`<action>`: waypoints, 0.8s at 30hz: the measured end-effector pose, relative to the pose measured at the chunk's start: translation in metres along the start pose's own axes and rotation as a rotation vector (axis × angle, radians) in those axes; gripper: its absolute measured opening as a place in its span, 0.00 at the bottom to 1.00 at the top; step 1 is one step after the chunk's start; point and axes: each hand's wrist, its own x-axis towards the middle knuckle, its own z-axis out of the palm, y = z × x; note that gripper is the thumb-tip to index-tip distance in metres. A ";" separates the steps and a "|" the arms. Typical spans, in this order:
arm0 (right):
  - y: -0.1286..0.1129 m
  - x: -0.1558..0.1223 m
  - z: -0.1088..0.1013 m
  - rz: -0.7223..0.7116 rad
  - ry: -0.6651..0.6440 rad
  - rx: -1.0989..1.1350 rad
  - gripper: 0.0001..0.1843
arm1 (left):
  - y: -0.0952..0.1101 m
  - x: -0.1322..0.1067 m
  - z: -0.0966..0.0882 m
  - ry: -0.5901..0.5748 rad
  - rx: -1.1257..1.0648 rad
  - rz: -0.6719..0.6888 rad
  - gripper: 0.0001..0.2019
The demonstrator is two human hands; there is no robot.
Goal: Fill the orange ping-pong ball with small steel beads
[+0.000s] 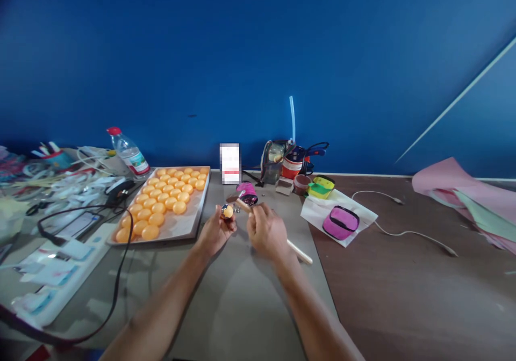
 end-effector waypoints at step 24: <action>-0.004 -0.003 0.004 0.094 -0.087 -0.080 0.11 | 0.000 -0.001 -0.001 -0.028 0.075 0.018 0.17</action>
